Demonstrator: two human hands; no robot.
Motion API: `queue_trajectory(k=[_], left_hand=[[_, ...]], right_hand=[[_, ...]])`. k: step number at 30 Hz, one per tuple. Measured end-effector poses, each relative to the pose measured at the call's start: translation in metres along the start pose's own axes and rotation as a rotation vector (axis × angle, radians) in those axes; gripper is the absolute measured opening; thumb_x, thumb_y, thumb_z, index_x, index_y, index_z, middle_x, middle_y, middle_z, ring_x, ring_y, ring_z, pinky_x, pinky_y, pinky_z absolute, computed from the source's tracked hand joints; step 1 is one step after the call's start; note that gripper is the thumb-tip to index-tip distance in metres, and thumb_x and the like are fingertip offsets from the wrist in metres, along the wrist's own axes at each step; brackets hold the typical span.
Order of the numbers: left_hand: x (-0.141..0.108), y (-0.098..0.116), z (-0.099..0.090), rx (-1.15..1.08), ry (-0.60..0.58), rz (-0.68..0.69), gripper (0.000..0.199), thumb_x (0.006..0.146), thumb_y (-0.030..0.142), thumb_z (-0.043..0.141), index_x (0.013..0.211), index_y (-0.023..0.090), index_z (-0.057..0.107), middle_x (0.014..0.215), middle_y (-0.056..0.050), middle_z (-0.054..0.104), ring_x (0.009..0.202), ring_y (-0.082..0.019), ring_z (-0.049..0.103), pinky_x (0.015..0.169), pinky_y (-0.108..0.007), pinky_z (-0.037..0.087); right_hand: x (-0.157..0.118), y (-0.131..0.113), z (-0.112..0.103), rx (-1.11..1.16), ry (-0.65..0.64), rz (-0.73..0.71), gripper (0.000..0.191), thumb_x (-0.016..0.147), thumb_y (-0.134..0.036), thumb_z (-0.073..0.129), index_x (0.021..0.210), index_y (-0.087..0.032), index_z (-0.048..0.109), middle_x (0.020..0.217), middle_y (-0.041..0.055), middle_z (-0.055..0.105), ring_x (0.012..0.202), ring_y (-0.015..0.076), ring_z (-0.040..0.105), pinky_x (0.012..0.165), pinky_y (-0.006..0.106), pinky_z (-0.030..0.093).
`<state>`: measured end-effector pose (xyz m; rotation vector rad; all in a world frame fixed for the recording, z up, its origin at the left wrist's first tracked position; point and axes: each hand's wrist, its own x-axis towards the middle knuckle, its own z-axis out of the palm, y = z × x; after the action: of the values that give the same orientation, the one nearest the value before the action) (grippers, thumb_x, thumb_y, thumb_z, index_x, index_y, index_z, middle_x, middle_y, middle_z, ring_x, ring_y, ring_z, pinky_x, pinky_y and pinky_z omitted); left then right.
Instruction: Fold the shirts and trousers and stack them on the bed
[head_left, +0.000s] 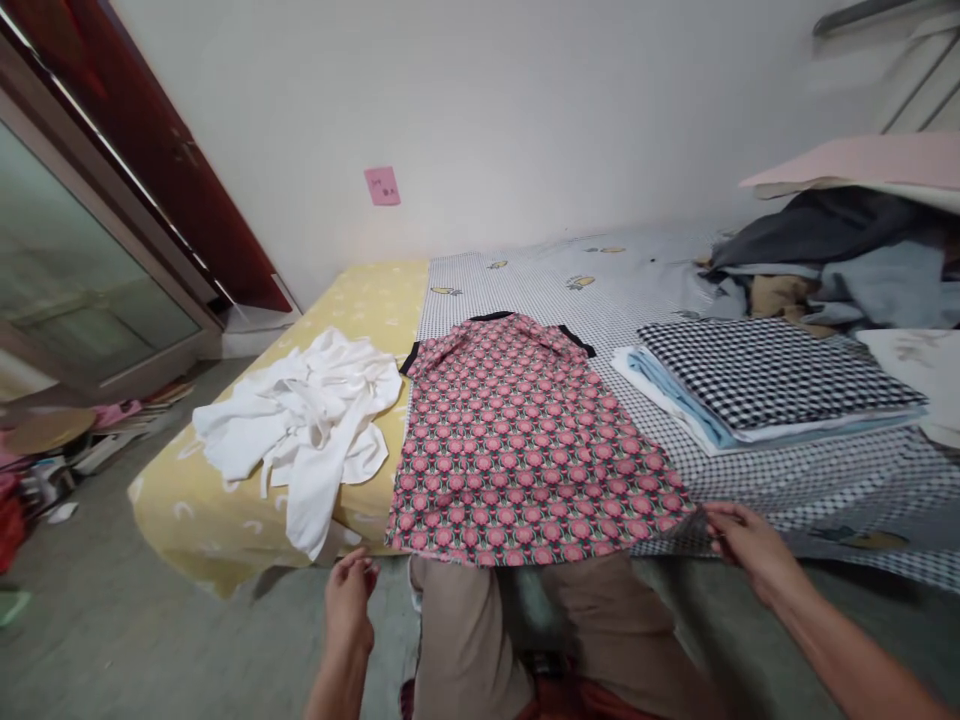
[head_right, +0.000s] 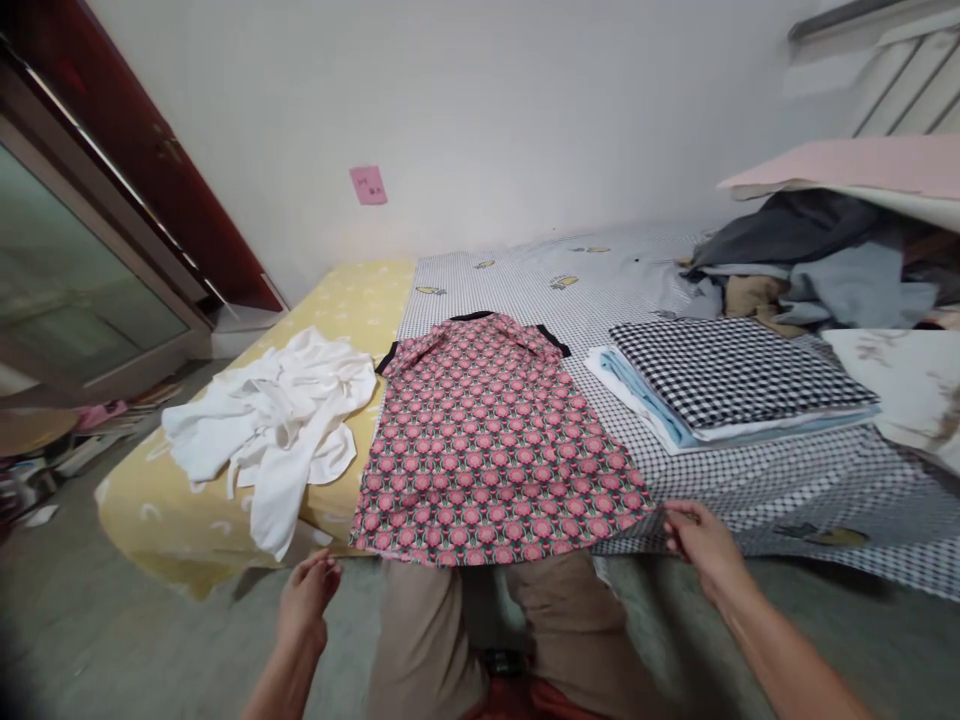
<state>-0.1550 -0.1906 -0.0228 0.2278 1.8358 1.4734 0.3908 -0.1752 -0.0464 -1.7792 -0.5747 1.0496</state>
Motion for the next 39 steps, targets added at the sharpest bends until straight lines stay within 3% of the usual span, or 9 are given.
queue_trajectory(k=[4,8,12,14,16,18,24,31,39], left_hand=[[-0.014,0.014,0.026,0.202,-0.049,0.442,0.016,0.081,0.013,0.059,0.090,0.023,0.067,0.102,-0.005,0.066,0.107,-0.025,0.061,0.103,-0.036,0.046],[-0.045,0.044,0.101,0.664,-0.316,1.140,0.038,0.091,0.022,0.051,0.125,0.025,0.066,0.139,-0.013,0.061,0.137,-0.030,0.048,0.122,-0.051,0.030],[-0.065,0.062,0.183,1.054,-0.602,1.498,0.052,0.100,0.024,0.038,0.151,0.034,0.047,0.162,-0.008,0.043,0.152,-0.026,0.035,0.127,-0.058,0.014],[-0.056,0.059,0.205,1.233,-0.664,1.503,0.053,0.102,0.027,0.038,0.154,0.036,0.042,0.164,-0.007,0.040,0.153,-0.026,0.033,0.126,-0.061,0.014],[-0.037,0.052,0.212,1.374,-0.600,1.397,0.052,0.102,0.034,0.041,0.154,0.035,0.041,0.164,-0.007,0.038,0.153,-0.028,0.033,0.124,-0.065,0.017],[-0.018,0.044,0.210,1.432,-0.495,1.300,0.054,0.101,0.041,0.041,0.155,0.033,0.039,0.165,-0.008,0.034,0.154,-0.030,0.030,0.123,-0.068,0.018],[-0.010,0.035,0.203,1.434,-0.400,1.208,0.056,0.101,0.045,0.039,0.155,0.031,0.039,0.167,-0.009,0.028,0.156,-0.030,0.024,0.124,-0.065,0.017],[-0.025,0.034,0.204,1.459,-0.336,1.128,0.060,0.102,0.052,0.035,0.157,0.028,0.036,0.167,-0.010,0.028,0.156,-0.032,0.025,0.125,-0.064,0.018],[-0.020,0.018,0.203,1.426,-0.220,1.167,0.060,0.102,0.058,0.026,0.156,0.033,0.037,0.166,-0.004,0.033,0.154,-0.026,0.030,0.126,-0.058,0.024]], right_hand=[[-0.015,-0.030,0.026,-0.315,0.263,-0.460,0.021,0.077,-0.040,0.057,0.089,-0.026,0.065,0.067,0.0033,0.064,0.060,0.0234,0.058,0.056,0.036,0.048],[-0.035,-0.088,0.095,-0.464,0.079,-0.916,0.025,0.091,-0.037,0.048,0.098,-0.024,0.069,0.099,0.0093,0.073,0.095,0.0281,0.067,0.087,0.042,0.052],[-0.046,-0.130,0.183,-0.799,-0.005,-1.171,0.035,0.097,-0.034,0.048,0.124,-0.027,0.069,0.142,0.0125,0.061,0.130,0.0339,0.054,0.108,0.054,0.041],[-0.042,-0.132,0.214,-0.932,-0.080,-1.233,0.042,0.099,-0.037,0.049,0.139,-0.030,0.061,0.156,0.0090,0.050,0.144,0.0343,0.042,0.116,0.059,0.030],[-0.028,-0.125,0.226,-1.030,-0.184,-1.262,0.046,0.101,-0.041,0.048,0.146,-0.036,0.054,0.160,0.0047,0.046,0.149,0.0327,0.036,0.120,0.062,0.023],[-0.007,-0.114,0.221,-1.109,-0.203,-1.203,0.048,0.102,-0.045,0.044,0.149,-0.039,0.050,0.160,0.0031,0.047,0.149,0.0333,0.036,0.119,0.065,0.022],[0.047,-0.103,0.182,-1.192,0.080,-0.968,0.050,0.103,-0.045,0.037,0.151,-0.036,0.050,0.161,0.0049,0.045,0.149,0.0377,0.036,0.116,0.069,0.024],[0.052,-0.097,0.184,-1.205,0.109,-0.958,0.052,0.102,-0.041,0.034,0.150,-0.033,0.051,0.161,0.0035,0.045,0.146,0.0368,0.037,0.116,0.069,0.023],[0.057,-0.090,0.184,-1.293,0.173,-0.971,0.059,0.103,-0.044,0.019,0.151,-0.030,0.050,0.159,0.0014,0.047,0.145,0.0329,0.038,0.115,0.067,0.026]])
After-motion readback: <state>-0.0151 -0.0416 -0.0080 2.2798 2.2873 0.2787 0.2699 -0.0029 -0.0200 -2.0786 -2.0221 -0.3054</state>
